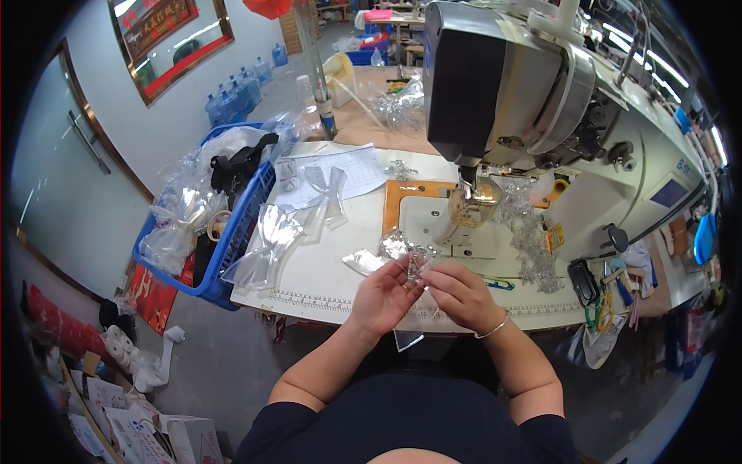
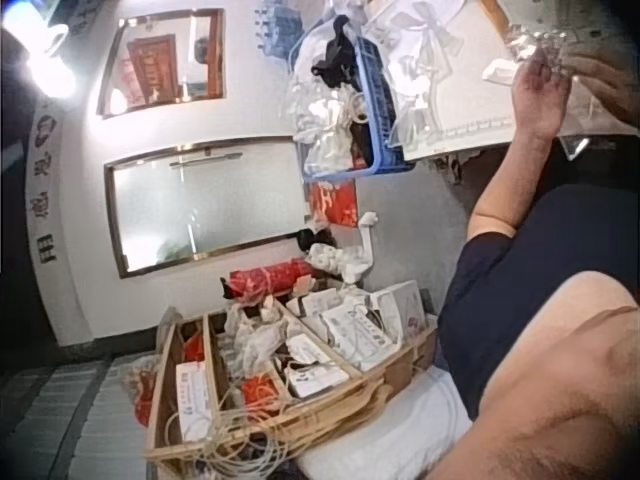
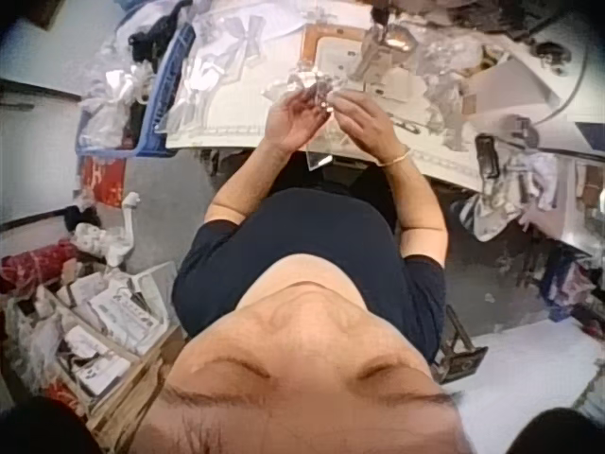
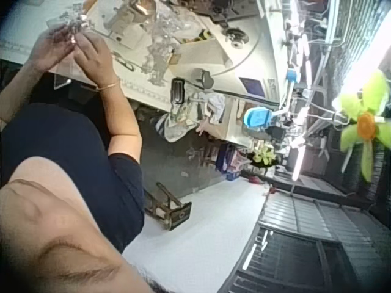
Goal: The person sews small clear plastic pieces using a sewing machine, then trims excess material with scissors. The person repeats this process for multiple items, handling each piece individually and placing finished items aside.
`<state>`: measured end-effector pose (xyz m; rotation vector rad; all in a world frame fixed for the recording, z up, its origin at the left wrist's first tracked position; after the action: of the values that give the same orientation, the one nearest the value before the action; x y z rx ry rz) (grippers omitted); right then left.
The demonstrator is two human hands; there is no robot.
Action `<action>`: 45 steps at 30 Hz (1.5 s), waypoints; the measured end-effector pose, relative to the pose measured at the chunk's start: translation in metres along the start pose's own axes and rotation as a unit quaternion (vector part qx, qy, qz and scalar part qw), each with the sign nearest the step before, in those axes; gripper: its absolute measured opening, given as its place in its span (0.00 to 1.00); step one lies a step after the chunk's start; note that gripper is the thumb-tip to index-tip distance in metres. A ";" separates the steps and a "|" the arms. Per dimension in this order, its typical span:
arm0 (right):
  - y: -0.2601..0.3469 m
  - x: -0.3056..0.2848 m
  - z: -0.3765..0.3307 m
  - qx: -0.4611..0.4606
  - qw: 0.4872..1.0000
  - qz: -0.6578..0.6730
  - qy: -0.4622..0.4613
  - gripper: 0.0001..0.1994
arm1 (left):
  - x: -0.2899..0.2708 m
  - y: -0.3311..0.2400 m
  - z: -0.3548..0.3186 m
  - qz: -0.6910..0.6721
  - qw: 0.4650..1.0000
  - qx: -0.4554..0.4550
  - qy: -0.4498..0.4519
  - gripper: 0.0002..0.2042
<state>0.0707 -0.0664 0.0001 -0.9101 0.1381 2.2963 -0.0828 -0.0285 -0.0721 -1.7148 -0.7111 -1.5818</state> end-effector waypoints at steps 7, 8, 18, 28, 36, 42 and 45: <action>-0.011 -0.003 -0.005 0.002 0.998 0.003 0.070 0.11 | 0.014 0.003 0.010 0.124 0.980 0.123 -0.092 0.21; -0.016 0.004 -0.008 0.074 0.995 0.055 0.037 0.12 | 0.011 0.002 0.015 0.091 0.981 0.151 -0.077 0.21; -0.029 0.022 -0.019 0.475 0.848 0.236 0.009 0.06 | 0.020 0.006 0.019 0.103 0.979 0.166 -0.048 0.23; -0.029 0.030 -0.029 0.521 0.776 0.354 -0.014 0.10 | 0.011 0.011 0.017 0.118 0.974 0.191 -0.032 0.24; -0.020 0.023 -0.016 0.443 0.879 0.172 -0.045 0.07 | 0.005 0.011 0.020 0.134 0.966 0.221 -0.010 0.24; -0.020 0.023 -0.015 0.502 0.844 0.188 0.008 0.06 | 0.004 0.010 0.017 0.126 0.968 0.215 -0.022 0.24; -0.022 0.027 -0.019 0.523 0.822 0.225 -0.001 0.06 | 0.007 0.009 0.016 0.123 0.972 0.198 -0.017 0.23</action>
<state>0.0804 -0.0407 -0.0288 -0.2751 1.5763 2.0861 -0.0658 -0.0220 -0.0667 -1.4714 -0.7422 -1.1525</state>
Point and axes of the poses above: each hand's wrist, its own z-axis towards the middle knuckle, its own x-axis out of the palm, y = z × x, the point moved 3 cm from there along z, towards the middle knuckle, and after that the axes turned 9 degrees about -z, right-handed, at the moved point
